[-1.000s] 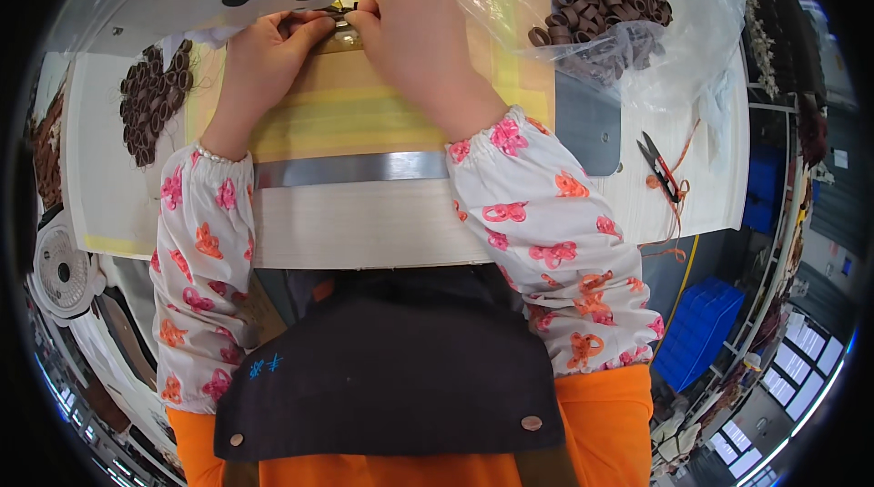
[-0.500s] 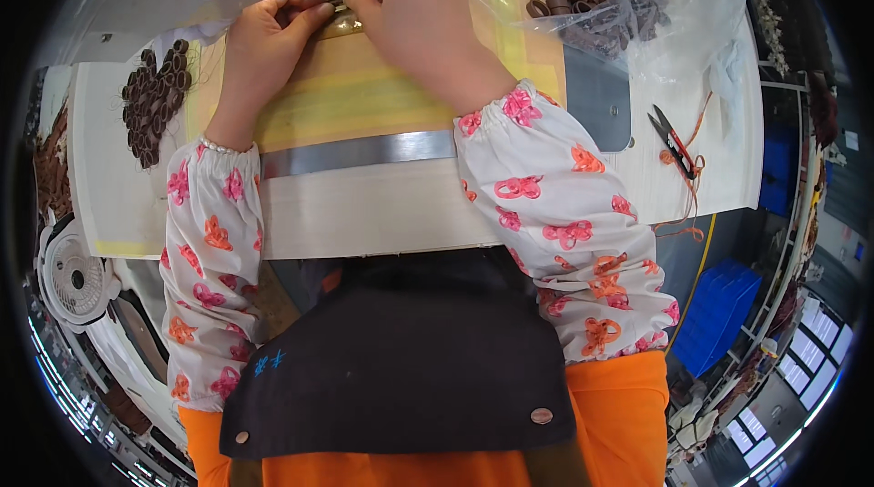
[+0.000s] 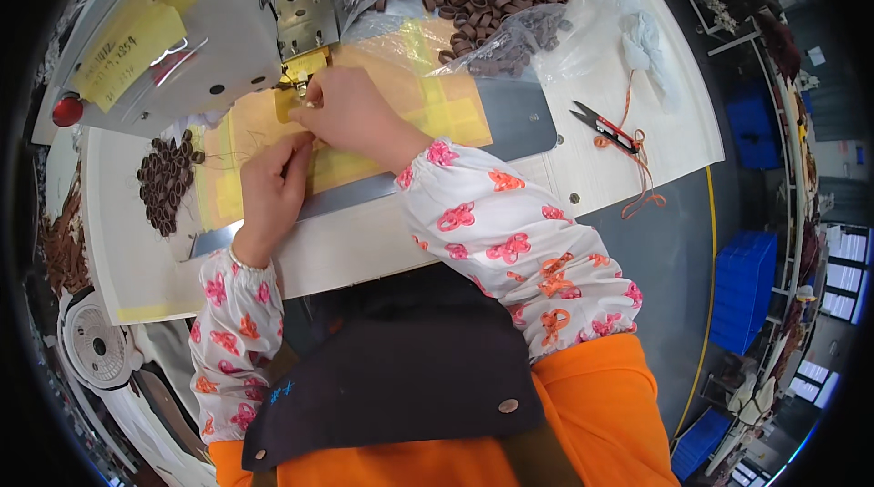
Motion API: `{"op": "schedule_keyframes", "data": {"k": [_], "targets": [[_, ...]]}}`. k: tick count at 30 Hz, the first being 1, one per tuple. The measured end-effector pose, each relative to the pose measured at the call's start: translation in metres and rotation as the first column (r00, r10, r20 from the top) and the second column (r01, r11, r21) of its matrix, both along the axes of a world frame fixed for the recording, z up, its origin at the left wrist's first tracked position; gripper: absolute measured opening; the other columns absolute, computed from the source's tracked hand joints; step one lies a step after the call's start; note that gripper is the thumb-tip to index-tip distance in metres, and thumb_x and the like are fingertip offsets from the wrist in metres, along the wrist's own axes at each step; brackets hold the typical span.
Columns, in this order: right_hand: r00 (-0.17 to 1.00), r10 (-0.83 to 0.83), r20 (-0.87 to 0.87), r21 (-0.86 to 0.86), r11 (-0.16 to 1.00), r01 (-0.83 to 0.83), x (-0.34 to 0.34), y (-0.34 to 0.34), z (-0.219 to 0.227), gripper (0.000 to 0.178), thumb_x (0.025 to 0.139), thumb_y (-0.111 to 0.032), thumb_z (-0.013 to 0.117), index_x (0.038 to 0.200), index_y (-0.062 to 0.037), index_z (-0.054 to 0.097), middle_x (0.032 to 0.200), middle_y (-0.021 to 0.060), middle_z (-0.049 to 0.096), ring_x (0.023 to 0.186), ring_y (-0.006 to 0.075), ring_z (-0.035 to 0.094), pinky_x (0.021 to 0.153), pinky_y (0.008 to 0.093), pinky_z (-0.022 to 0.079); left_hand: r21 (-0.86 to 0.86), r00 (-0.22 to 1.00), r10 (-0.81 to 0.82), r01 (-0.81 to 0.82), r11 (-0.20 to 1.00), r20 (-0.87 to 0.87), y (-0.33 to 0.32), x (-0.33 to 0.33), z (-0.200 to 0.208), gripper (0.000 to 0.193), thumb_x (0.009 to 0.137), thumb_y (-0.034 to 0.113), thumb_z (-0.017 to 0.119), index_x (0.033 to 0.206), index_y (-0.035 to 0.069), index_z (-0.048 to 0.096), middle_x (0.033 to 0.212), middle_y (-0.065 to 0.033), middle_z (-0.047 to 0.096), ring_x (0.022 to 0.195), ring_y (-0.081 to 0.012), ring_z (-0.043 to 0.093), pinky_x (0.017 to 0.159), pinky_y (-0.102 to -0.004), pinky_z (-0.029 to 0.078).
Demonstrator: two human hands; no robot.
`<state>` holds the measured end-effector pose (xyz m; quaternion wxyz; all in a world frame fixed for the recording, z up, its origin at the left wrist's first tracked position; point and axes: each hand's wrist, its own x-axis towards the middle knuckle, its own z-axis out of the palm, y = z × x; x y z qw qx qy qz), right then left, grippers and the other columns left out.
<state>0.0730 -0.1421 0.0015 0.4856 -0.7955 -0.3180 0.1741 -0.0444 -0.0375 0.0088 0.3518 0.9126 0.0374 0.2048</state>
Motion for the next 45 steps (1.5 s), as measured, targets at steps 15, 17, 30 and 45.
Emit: {"op": "schedule_keyframes", "data": {"k": [15,17,30,45], "targets": [[0.857,0.058,-0.512,0.152,0.988,0.024,-0.037,-0.048,0.021,0.013,0.080,-0.001,0.057,0.092,0.0039,0.054,0.077,0.0050,0.059,0.067,0.0090,0.060,0.059,0.0202,0.049,-0.189,0.952,-0.302,0.289,0.939,-0.047,0.031,0.025,0.001,0.010,0.080,0.007,0.057,0.083,-0.001,0.059,0.066,-0.0089,0.056,0.052,-0.0171,0.048,0.050,-0.0267,0.036],[0.882,0.072,-0.466,0.147,0.989,-0.004,-0.024,-0.044,0.016,0.015,0.079,0.000,0.059,0.092,0.0055,0.055,0.078,0.0059,0.061,0.070,0.0103,0.061,0.062,0.0201,0.049,-0.319,0.965,-0.252,0.219,0.922,-0.067,0.027,0.023,0.000,0.011,0.080,0.008,0.058,0.080,-0.003,0.059,0.058,-0.0078,0.053,0.049,-0.0124,0.045,0.048,-0.0255,0.035],[0.915,0.057,-0.400,0.281,0.958,0.063,-0.006,-0.022,0.005,0.020,0.081,-0.001,0.058,0.099,0.0075,0.056,0.082,0.0091,0.062,0.073,0.0117,0.061,0.064,0.0220,0.051,-0.362,0.979,-0.131,0.068,0.930,-0.154,0.029,0.021,0.002,0.017,0.081,0.011,0.061,0.094,0.000,0.062,0.060,-0.0020,0.054,0.053,-0.0054,0.044,0.050,-0.0203,0.037],[0.915,-0.048,0.401,0.195,0.980,-0.035,-0.002,0.000,-0.002,0.013,0.074,-0.002,0.059,0.087,0.0013,0.057,0.074,0.0134,0.059,0.067,0.0285,0.059,0.060,0.0342,0.048,0.040,1.000,0.028,-0.029,0.999,0.011,0.037,0.033,-0.005,0.014,0.076,0.014,0.063,0.084,0.003,0.062,0.057,-0.0089,0.057,0.048,-0.0198,0.052,0.049,-0.0300,0.040]]}}
